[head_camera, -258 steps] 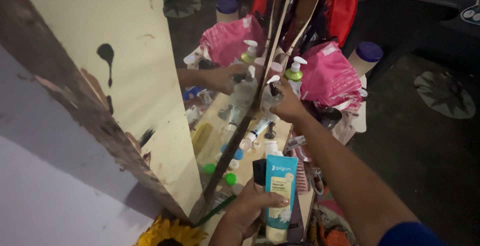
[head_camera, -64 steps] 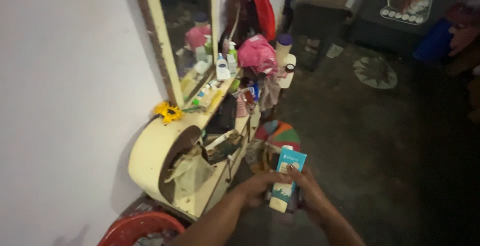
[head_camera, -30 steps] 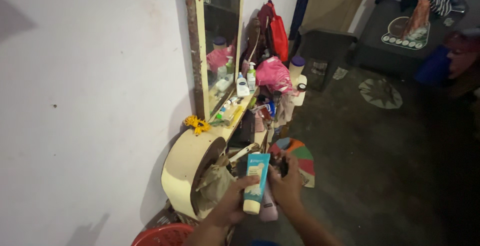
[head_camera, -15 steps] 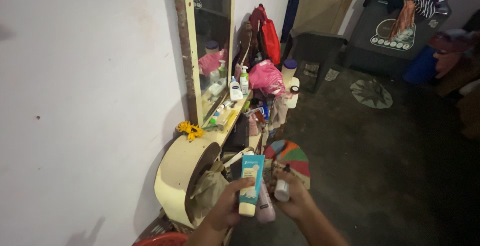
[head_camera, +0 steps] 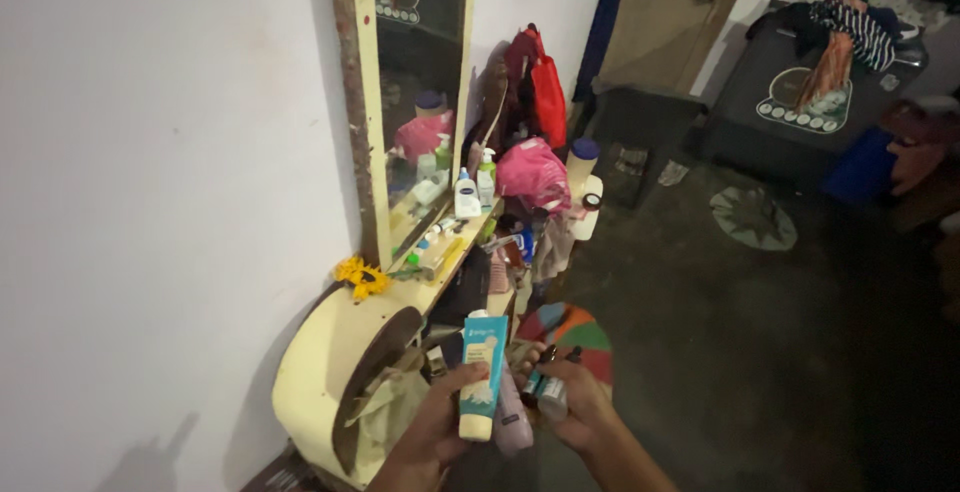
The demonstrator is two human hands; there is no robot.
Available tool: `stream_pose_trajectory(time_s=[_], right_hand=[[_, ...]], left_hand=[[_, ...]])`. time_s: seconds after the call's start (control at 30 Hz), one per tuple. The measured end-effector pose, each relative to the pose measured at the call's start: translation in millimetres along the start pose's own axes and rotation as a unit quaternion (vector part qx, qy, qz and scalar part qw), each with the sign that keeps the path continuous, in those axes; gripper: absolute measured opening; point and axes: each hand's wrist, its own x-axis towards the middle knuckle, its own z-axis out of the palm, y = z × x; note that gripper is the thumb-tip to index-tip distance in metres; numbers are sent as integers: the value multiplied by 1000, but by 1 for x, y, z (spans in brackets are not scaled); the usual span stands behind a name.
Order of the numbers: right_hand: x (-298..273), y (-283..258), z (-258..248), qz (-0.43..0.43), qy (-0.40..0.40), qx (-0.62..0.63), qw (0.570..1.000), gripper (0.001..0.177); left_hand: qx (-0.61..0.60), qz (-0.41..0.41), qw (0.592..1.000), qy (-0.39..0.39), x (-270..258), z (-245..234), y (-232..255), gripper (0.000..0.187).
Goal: The person picks up several bottles and tubes of toiletries from a dresser and packs them into a suitcase on a bed.
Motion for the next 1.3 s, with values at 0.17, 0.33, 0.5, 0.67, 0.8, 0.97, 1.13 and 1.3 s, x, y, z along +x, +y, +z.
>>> stream_pose_trajectory(time_s=[0.17, 0.33, 0.5, 0.67, 0.8, 0.97, 1.13, 1.3], right_hand=[[13, -38, -11, 2, 23, -60, 998, 20], [24, -63, -17, 47, 63, -112, 991, 14], [47, -54, -31, 73, 70, -174, 980, 11], [67, -47, -5, 121, 83, -209, 967, 11], [86, -24, 29, 90, -24, -134, 987, 36], [126, 5, 40, 30, 98, -188, 977, 38], [157, 19, 25, 11, 206, -218, 954, 33], [167, 5, 38, 27, 135, -244, 960, 19]], left_hand=[[-9, 9, 999, 33, 34, -5, -9, 42], [-60, 38, 996, 58, 52, -15, -18, 38], [-42, 36, 994, 98, 54, -10, -4, 41], [-30, 32, 999, 2, 52, -16, 33, 41], [-16, 20, 998, 51, 45, -21, 75, 45], [34, 21, 998, 45, 45, -40, 129, 47], [29, -10, 999, 28, 53, -69, 158, 47], [36, -23, 998, 46, 72, -86, 171, 46]])
